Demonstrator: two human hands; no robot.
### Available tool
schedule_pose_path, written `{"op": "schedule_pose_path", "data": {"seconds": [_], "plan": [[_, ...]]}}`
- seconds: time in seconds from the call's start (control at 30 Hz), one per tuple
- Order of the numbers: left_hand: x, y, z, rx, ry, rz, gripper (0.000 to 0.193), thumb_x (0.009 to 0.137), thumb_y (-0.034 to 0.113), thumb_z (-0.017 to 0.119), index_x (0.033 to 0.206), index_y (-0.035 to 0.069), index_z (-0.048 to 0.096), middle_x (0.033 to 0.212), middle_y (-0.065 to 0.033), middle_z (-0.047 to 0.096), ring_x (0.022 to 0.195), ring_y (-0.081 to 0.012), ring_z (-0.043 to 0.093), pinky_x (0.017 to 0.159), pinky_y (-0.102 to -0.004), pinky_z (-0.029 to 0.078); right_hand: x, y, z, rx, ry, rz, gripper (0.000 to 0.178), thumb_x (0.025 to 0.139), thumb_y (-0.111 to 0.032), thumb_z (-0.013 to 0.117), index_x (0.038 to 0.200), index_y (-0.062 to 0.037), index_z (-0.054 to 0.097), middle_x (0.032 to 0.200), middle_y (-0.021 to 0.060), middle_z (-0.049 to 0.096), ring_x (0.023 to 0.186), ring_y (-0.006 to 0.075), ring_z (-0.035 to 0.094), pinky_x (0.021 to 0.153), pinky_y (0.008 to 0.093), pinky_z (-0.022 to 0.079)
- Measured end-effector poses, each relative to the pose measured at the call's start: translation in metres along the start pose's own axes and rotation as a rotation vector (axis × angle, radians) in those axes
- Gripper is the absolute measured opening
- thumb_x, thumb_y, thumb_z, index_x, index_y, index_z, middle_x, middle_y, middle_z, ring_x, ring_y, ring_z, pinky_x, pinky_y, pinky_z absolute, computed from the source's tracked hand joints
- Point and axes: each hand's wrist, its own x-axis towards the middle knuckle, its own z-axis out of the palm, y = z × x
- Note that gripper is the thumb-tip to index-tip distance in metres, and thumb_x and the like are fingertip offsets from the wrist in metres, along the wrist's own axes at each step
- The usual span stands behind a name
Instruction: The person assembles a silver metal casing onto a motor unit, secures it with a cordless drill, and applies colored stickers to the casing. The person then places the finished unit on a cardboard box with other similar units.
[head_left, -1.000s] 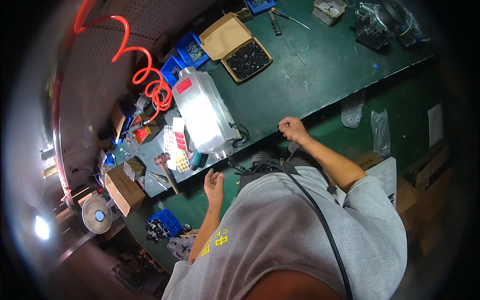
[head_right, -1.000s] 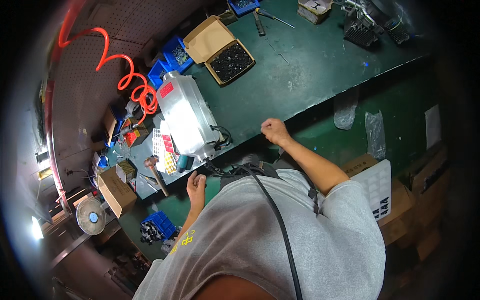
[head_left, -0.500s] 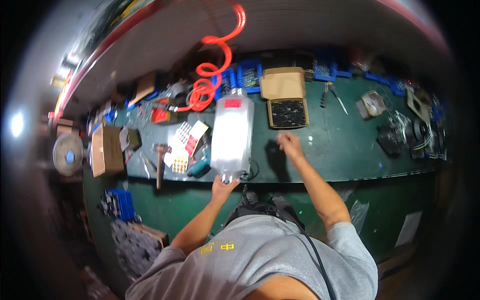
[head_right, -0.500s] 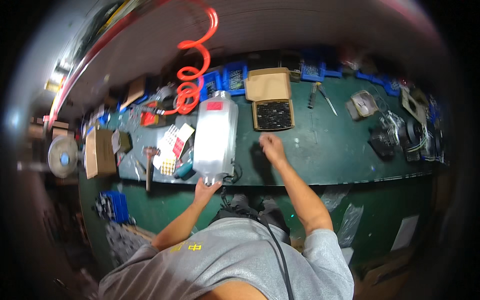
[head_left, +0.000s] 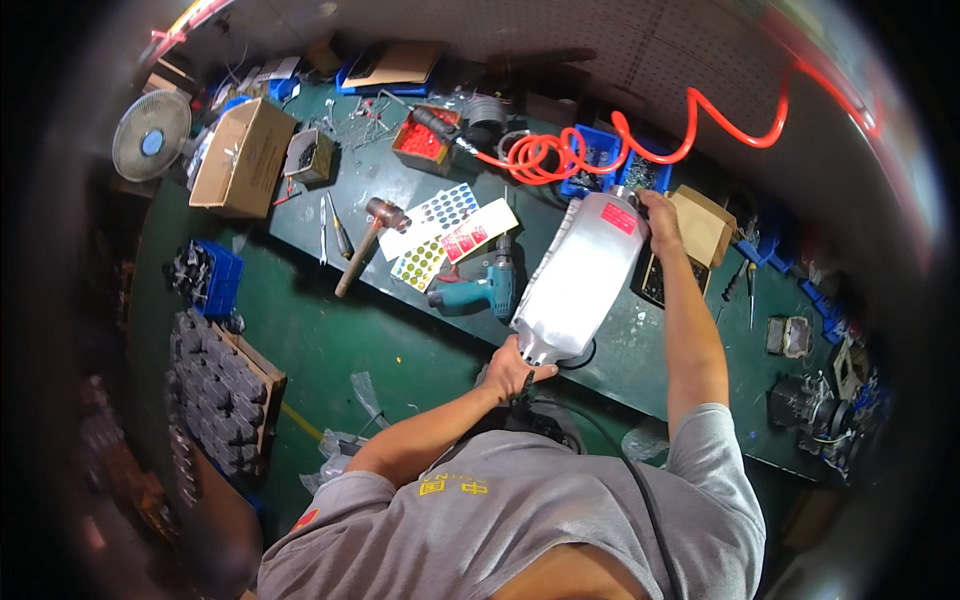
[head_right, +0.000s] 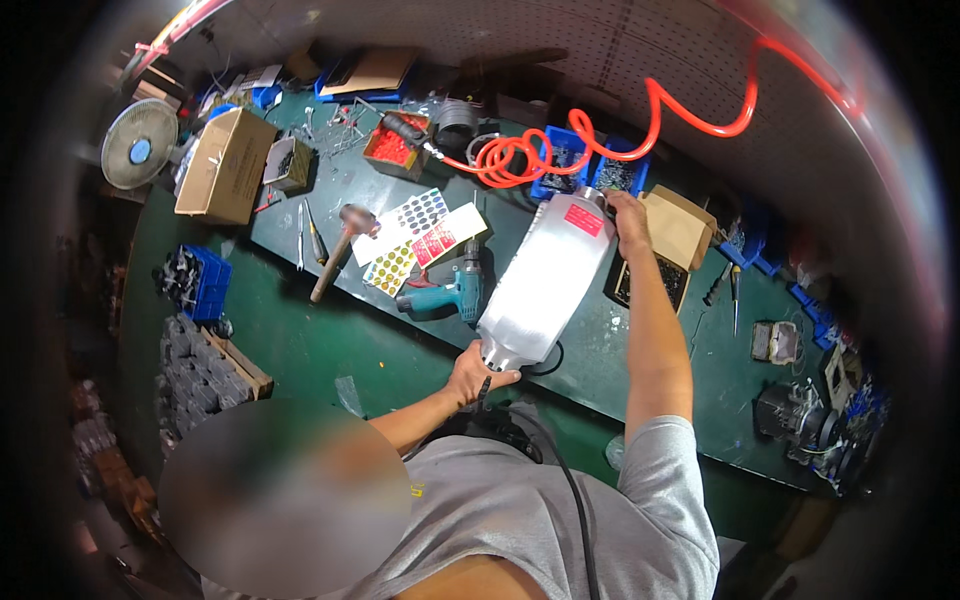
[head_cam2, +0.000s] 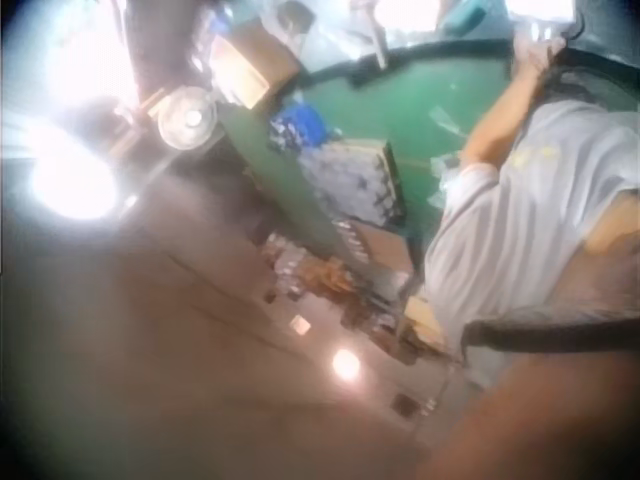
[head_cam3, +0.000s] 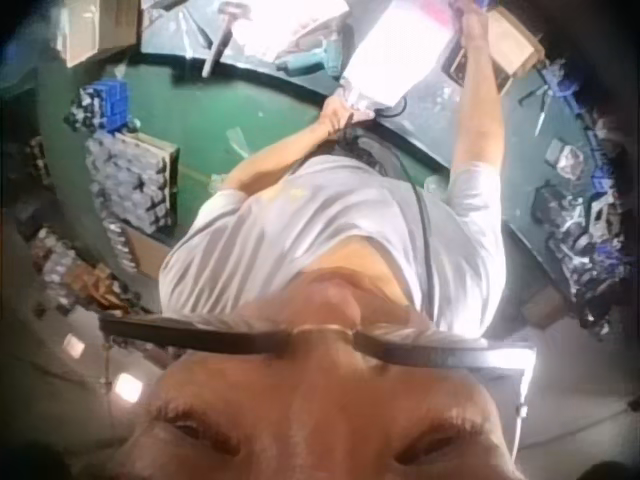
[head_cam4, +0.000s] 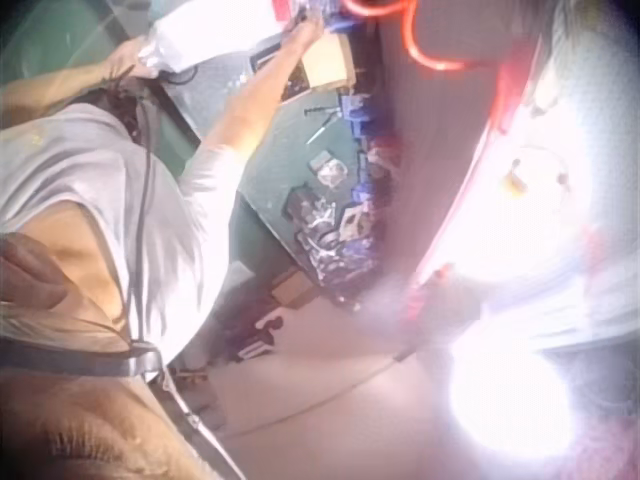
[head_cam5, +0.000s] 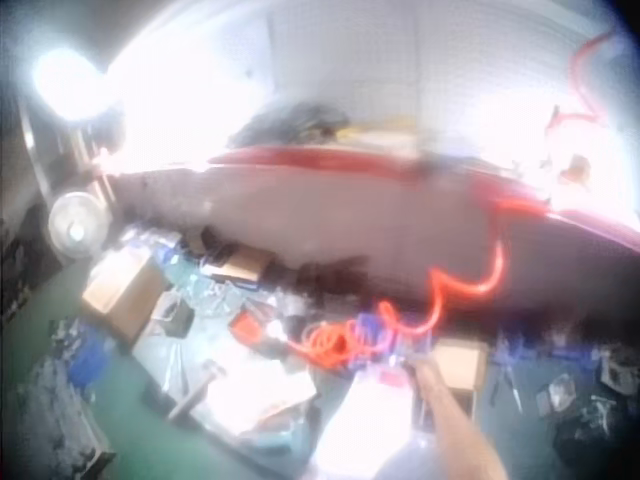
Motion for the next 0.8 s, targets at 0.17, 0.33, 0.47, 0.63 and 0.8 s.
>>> {"op": "schedule_pose_path", "data": {"seconds": [0.17, 0.33, 0.47, 0.63, 0.8], "plan": [[0.004, -0.008, -0.023, -0.185, -0.118, 0.035, 0.084, 0.066, 0.045, 0.091, 0.125, -0.005, 0.058, 0.116, -0.0181, 0.07, 0.107, -0.0272, 0.067, 0.097, -0.0364, 0.051, -0.007, -0.041, 0.037, -0.374, 0.049, -0.026, 0.024, 0.093, -0.024, 0.067, 0.097, -0.0028, 0.076, 0.086, 0.0017, 0.071, 0.082, 0.0114, 0.062, 0.075, 0.0259, 0.046], [0.018, -0.038, -0.038, -0.783, -0.559, -0.121, 0.064, 0.086, 0.044, 0.079, 0.131, 0.003, 0.057, 0.117, -0.0063, 0.066, 0.104, -0.0174, 0.062, 0.094, -0.0332, 0.049, -0.01, -0.08, 0.083, -0.788, 0.013, -0.142, 0.043, 0.092, -0.042, 0.067, 0.088, -0.0012, 0.077, 0.082, 0.0113, 0.074, 0.081, 0.0196, 0.068, 0.08, 0.0336, 0.051], [0.033, -0.056, -0.032, -1.056, -0.818, -0.205, 0.079, 0.085, 0.062, 0.074, 0.135, 0.005, 0.054, 0.111, -0.0074, 0.064, 0.099, -0.0201, 0.062, 0.09, -0.0354, 0.052, 0.01, -0.058, 0.091, -1.057, -0.02, -0.147, 0.059, 0.096, -0.054, 0.054, 0.094, -0.0003, 0.076, 0.094, 0.0234, 0.074, 0.096, 0.0379, 0.071, 0.09, 0.0437, 0.051], [0.045, -0.07, -0.061, -1.071, -0.854, -0.325, 0.078, 0.091, 0.072, 0.059, 0.131, 0.004, 0.059, 0.108, -0.0104, 0.068, 0.095, -0.0212, 0.067, 0.087, -0.0356, 0.056, 0.013, -0.032, 0.119, -1.069, 0.019, -0.234, 0.08, 0.099, -0.068, 0.039, 0.105, 0.0046, 0.072, 0.1, 0.0297, 0.071, 0.103, 0.0425, 0.067, 0.092, 0.0453, 0.049], [0.059, -0.087, -0.131, -0.411, -0.125, 0.115, 0.038, 0.094, 0.036, 0.075, 0.109, 0.001, 0.07, 0.09, -0.0062, 0.072, 0.082, -0.0118, 0.066, 0.075, -0.0304, 0.055, 0.0, -0.047, 0.13, -1.048, -0.039, -0.15, 0.083, 0.099, -0.07, 0.036, 0.109, 0.0043, 0.071, 0.108, 0.0322, 0.069, 0.112, 0.0446, 0.064, 0.097, 0.0466, 0.046]]}}
